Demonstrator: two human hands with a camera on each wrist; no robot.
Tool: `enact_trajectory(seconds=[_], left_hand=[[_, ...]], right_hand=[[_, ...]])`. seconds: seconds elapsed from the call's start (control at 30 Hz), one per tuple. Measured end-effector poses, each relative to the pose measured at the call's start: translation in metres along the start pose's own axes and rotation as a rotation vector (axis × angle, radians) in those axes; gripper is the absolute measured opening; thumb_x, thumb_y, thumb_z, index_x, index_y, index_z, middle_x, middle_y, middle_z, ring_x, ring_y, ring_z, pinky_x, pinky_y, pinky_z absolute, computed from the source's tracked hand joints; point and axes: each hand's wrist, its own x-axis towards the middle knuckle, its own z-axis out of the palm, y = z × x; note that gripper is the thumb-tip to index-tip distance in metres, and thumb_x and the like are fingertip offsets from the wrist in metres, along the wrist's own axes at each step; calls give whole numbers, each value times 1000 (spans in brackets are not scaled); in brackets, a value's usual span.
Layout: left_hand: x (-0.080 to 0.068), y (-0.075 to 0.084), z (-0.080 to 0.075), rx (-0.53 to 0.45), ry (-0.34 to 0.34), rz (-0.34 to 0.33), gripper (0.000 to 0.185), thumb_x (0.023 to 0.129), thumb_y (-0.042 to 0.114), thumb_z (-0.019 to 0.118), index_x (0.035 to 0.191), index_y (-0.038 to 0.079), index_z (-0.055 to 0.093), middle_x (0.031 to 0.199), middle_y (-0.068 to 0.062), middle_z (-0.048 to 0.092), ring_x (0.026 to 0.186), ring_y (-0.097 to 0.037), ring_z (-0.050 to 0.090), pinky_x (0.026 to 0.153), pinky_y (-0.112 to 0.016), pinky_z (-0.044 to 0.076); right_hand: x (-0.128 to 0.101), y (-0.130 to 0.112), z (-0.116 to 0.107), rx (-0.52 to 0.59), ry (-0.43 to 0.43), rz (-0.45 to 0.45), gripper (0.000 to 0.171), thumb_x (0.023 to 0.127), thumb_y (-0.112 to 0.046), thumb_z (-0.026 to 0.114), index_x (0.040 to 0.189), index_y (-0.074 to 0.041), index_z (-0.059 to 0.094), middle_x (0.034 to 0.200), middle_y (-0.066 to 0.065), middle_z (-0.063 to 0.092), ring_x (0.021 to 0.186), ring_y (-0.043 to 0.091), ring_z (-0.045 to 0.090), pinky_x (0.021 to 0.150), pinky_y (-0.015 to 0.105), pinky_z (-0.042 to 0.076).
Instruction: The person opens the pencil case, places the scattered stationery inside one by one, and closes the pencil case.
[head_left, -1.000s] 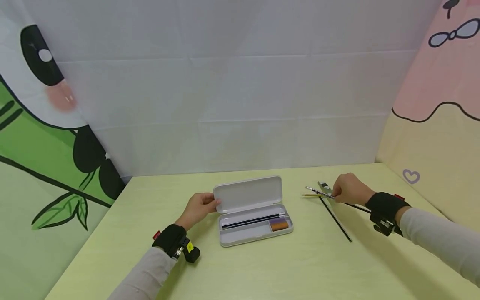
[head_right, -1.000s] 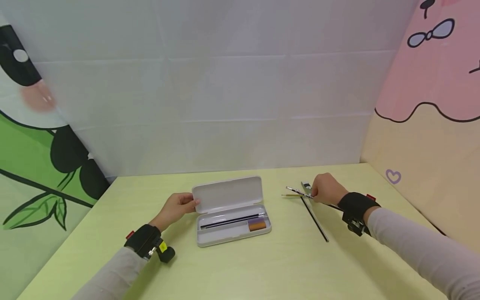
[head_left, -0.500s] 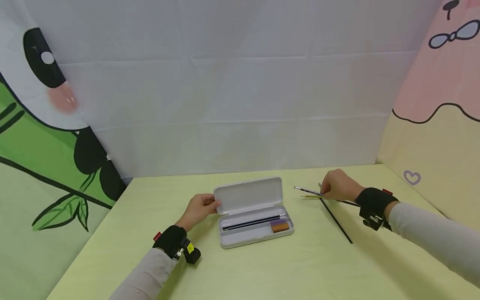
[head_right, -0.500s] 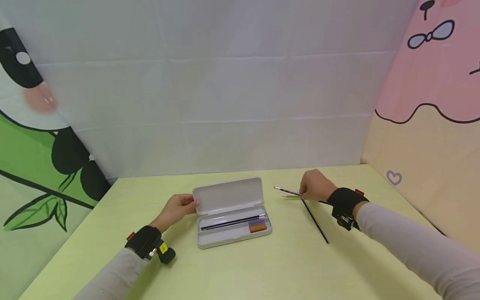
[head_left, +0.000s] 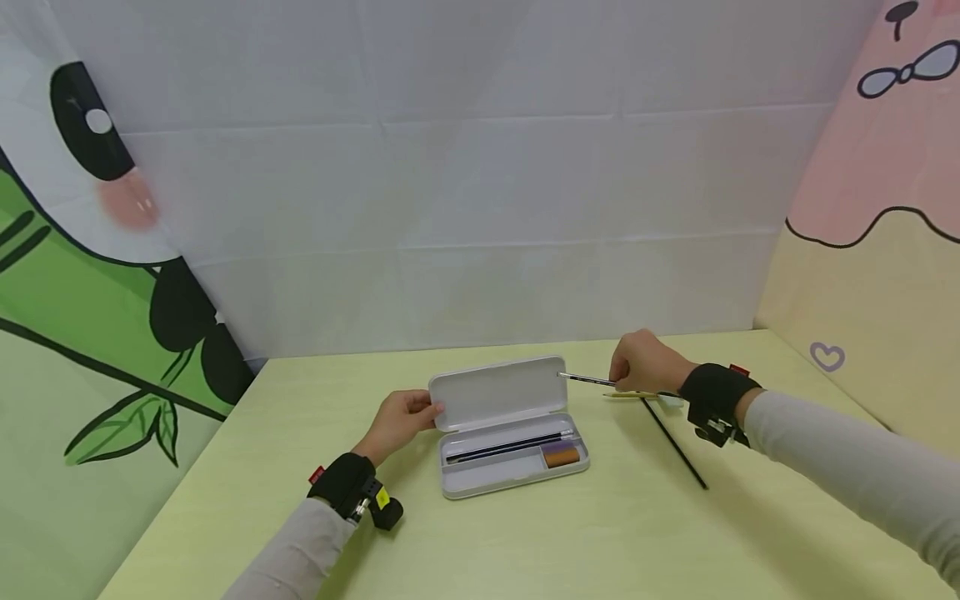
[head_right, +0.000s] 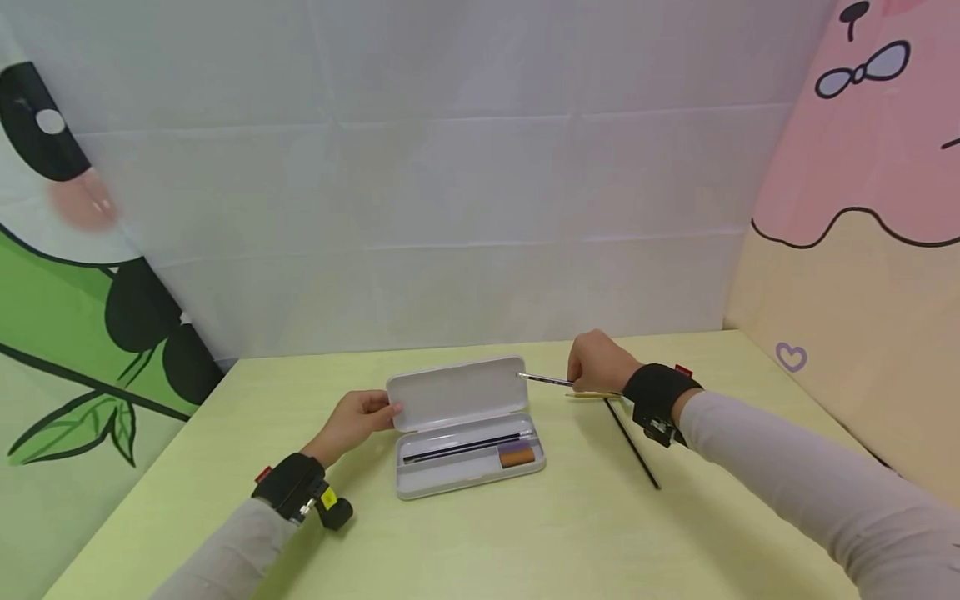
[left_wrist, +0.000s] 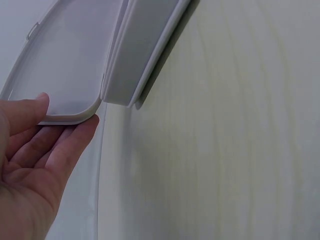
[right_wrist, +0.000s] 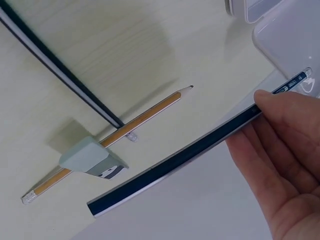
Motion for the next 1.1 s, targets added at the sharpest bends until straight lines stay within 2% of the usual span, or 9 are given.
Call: enact_trajectory(seconds=[0.43, 0.8, 0.97, 1.1], left_hand=[[-1, 0, -1, -4, 2, 3, 32, 95, 11, 59, 117, -13, 61, 111, -30, 67, 95, -35, 71, 83, -40, 61], [0, -2, -3, 7, 18, 6, 32, 95, 10, 59, 117, -13, 61, 113, -30, 66, 96, -34, 71, 82, -38, 61], [1, -3, -2, -1, 18, -13, 32, 95, 9, 59, 117, -13, 61, 112, -30, 67, 95, -33, 72, 83, -38, 61], [1, -5, -1, -15, 7, 0, 32, 94, 9, 60, 117, -13, 61, 112, -30, 67, 95, -33, 72, 82, -38, 61]], right_hand=[[25, -27, 5, 20, -28, -39, 7, 73, 4, 75, 75, -3, 76, 70, 7, 72, 61, 11, 62, 57, 24, 54], [47, -48, 21, -5, -45, -112, 7, 72, 2, 78, 72, -4, 76, 69, 5, 72, 60, 8, 61, 56, 20, 54], [54, -61, 27, -14, -63, -114, 7, 72, 2, 78, 73, -5, 76, 70, 5, 72, 60, 9, 62, 56, 19, 54], [58, -72, 32, -9, -90, -114, 6, 74, 2, 77, 73, -5, 76, 70, 5, 72, 60, 8, 59, 57, 19, 54]])
